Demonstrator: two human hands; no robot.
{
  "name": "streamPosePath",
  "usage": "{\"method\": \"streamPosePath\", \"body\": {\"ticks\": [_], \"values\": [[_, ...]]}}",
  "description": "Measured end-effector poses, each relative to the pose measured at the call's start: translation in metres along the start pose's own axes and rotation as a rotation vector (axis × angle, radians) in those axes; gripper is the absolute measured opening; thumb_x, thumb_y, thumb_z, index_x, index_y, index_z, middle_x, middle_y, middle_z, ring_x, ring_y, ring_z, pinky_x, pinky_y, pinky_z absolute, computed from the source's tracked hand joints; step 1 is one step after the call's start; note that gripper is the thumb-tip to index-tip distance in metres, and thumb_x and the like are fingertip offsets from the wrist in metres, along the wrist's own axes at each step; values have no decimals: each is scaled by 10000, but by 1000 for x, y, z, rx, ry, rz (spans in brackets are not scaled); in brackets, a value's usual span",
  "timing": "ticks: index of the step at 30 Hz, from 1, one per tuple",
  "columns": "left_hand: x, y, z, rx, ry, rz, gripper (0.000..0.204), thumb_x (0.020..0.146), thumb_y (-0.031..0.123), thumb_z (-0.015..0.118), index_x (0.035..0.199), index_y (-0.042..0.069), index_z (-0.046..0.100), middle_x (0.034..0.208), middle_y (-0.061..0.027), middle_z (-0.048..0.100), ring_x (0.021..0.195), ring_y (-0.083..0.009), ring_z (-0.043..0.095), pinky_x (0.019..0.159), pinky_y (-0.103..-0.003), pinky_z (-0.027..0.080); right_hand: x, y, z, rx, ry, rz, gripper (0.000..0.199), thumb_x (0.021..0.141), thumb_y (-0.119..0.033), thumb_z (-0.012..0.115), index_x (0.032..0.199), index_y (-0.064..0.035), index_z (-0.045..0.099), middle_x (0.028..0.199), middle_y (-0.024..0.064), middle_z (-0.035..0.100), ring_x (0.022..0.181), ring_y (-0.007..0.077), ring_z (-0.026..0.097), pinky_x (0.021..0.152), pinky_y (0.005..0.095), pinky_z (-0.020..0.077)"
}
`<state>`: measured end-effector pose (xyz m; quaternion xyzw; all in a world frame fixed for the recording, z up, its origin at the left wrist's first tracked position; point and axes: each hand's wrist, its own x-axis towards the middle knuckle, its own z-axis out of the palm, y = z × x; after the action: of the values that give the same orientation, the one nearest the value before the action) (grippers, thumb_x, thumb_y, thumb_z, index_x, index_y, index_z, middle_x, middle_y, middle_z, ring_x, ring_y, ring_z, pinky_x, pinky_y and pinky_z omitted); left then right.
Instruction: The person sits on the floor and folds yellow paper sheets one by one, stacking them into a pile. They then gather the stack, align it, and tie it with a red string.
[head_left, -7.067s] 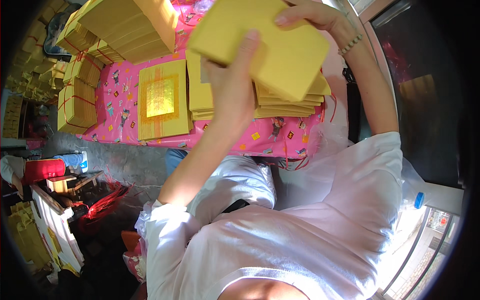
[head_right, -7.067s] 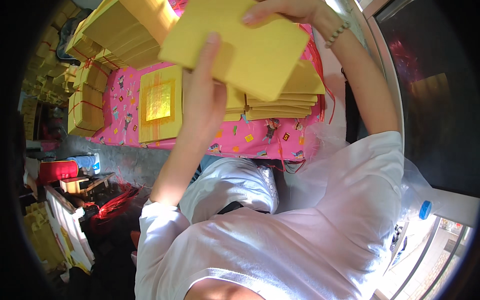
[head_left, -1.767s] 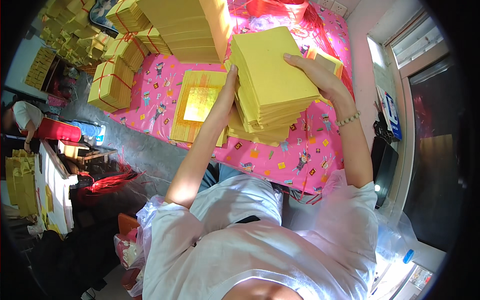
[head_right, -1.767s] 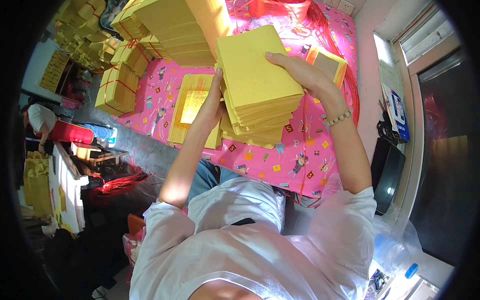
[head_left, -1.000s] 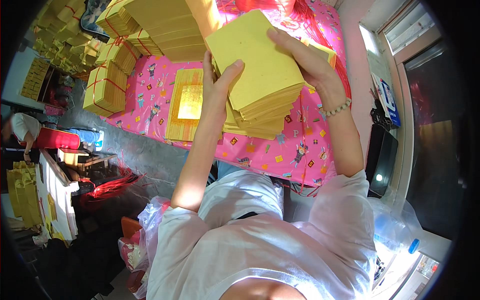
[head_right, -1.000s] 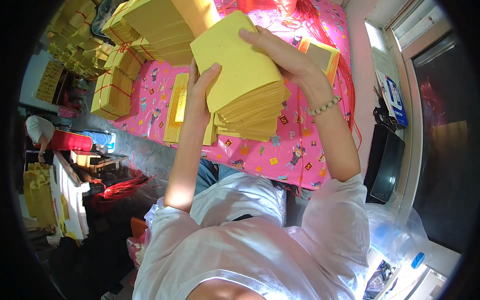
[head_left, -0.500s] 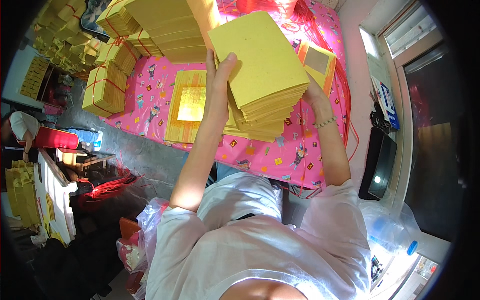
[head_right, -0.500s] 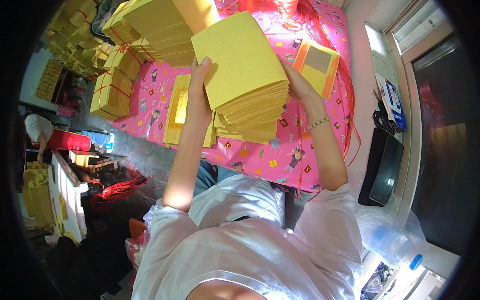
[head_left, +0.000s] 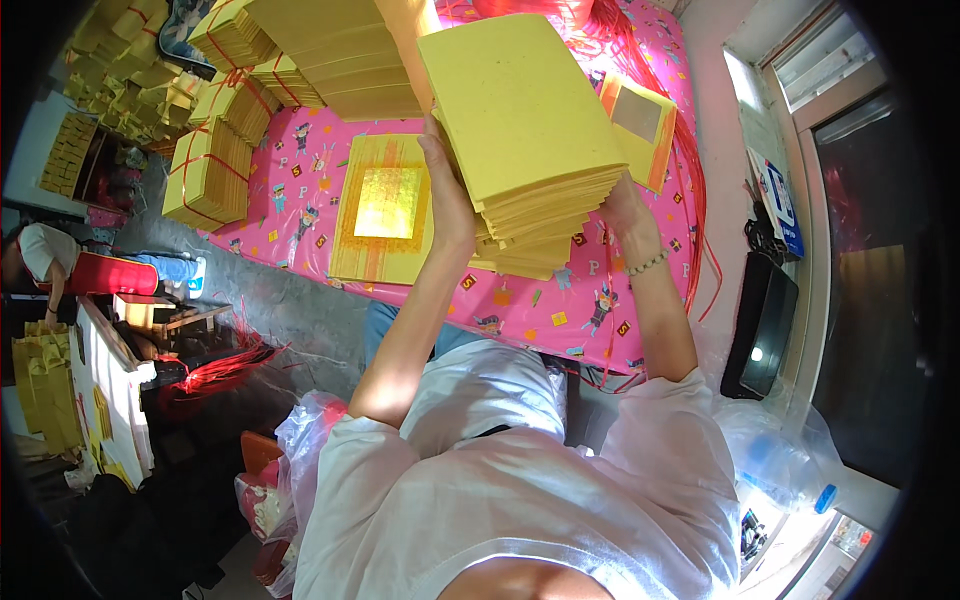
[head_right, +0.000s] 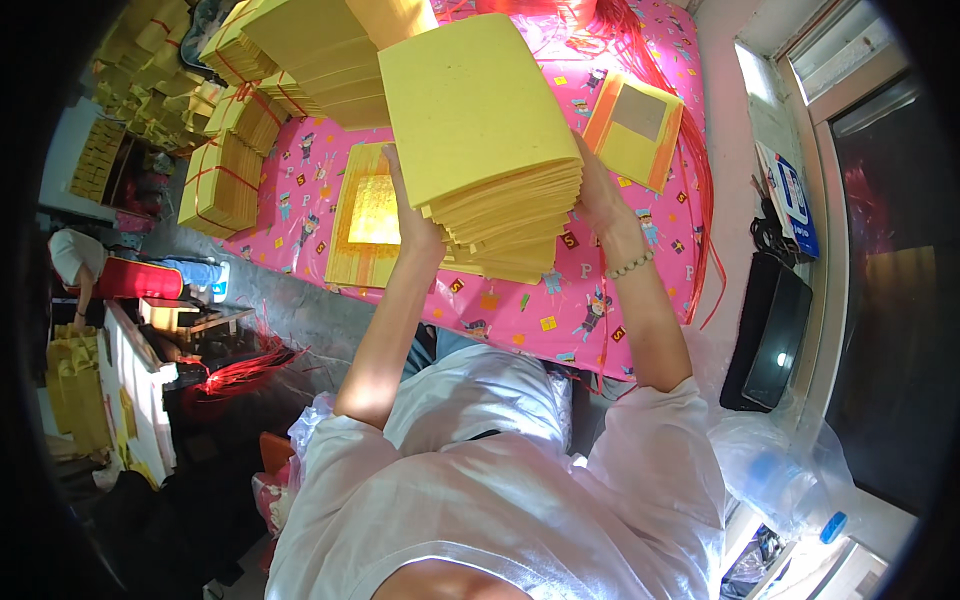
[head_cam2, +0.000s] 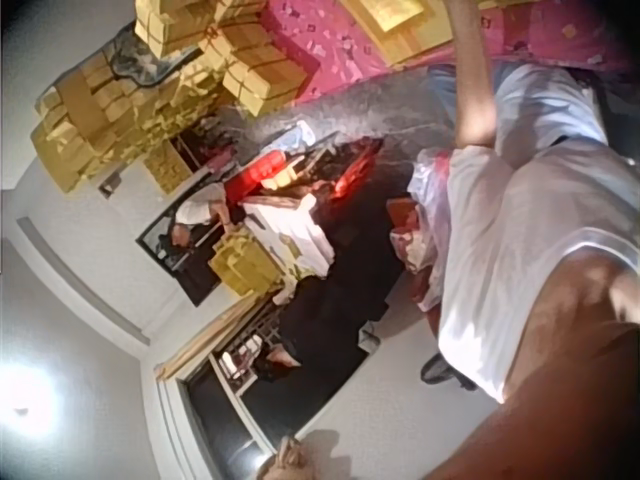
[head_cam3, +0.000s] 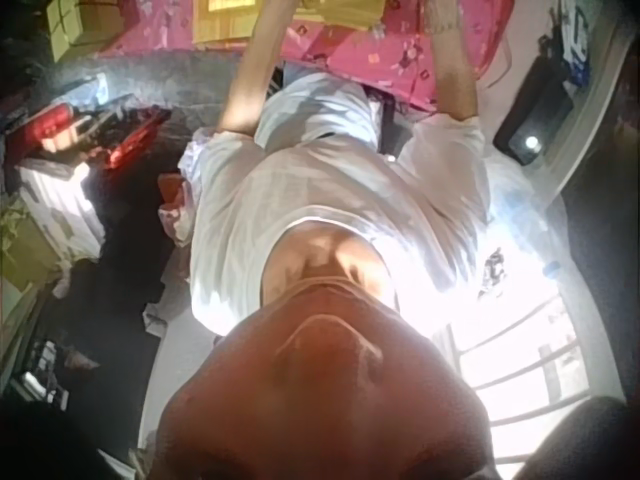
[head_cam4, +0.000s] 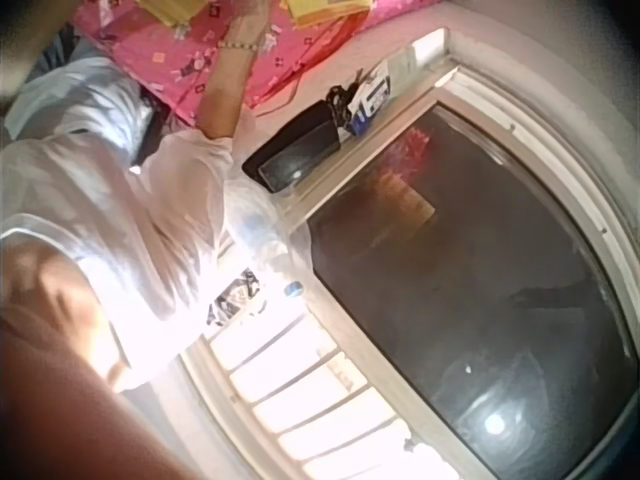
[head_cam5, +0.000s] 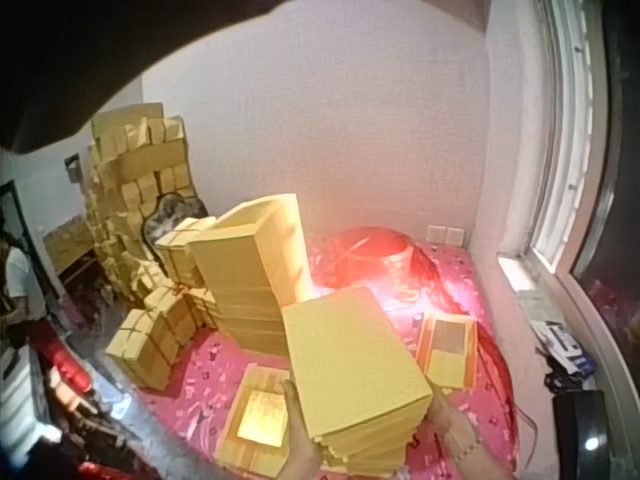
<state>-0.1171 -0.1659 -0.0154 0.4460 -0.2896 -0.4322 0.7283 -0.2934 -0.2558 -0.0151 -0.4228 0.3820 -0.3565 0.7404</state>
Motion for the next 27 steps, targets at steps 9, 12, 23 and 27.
{"method": "streamPosePath", "body": {"ticks": [9, 12, 23, 27], "values": [[-1, 1, -10, 32, -27, -83, 795, 949, 654, 154, 1515, 100, 87, 1562, -97, 129, 1440, -230, 113, 1166, -369, 133, -17, -28, 23, -172, 6, 12, 556, 997, -465, 378, 1387, -71, 425, 1321, 27, 516, 1159, 102, 504, 922, 287, 445], [4, -9, -17, 100, -17, -119, 804, 942, 668, 154, 1518, 114, 68, 1569, -93, 106, 1444, -230, 98, 1167, -374, 136, -9, -16, 20, -58, 44, 23, 550, 1006, -449, 364, 1404, -73, 408, 1323, 22, 516, 1173, 103, 500, 940, 284, 438], [-4, -13, -12, -105, 37, -242, 735, 959, 624, 265, 1447, 74, 264, 1397, -127, 385, 1286, -214, 405, 1055, -372, 366, -15, -7, 30, 73, -28, -74, 548, 1023, -436, 325, 1443, -85, 353, 1392, 34, 457, 1238, 115, 449, 1018, 289, 390], [-11, -5, -4, -121, 65, -267, 589, 987, 508, 346, 1382, 71, 342, 1324, -117, 452, 1205, -199, 486, 970, -357, 452, -14, -1, 26, -33, -45, -110, 638, 1000, -516, 310, 1470, -84, 296, 1444, 65, 397, 1309, 151, 381, 1064, 324, 344]]}}
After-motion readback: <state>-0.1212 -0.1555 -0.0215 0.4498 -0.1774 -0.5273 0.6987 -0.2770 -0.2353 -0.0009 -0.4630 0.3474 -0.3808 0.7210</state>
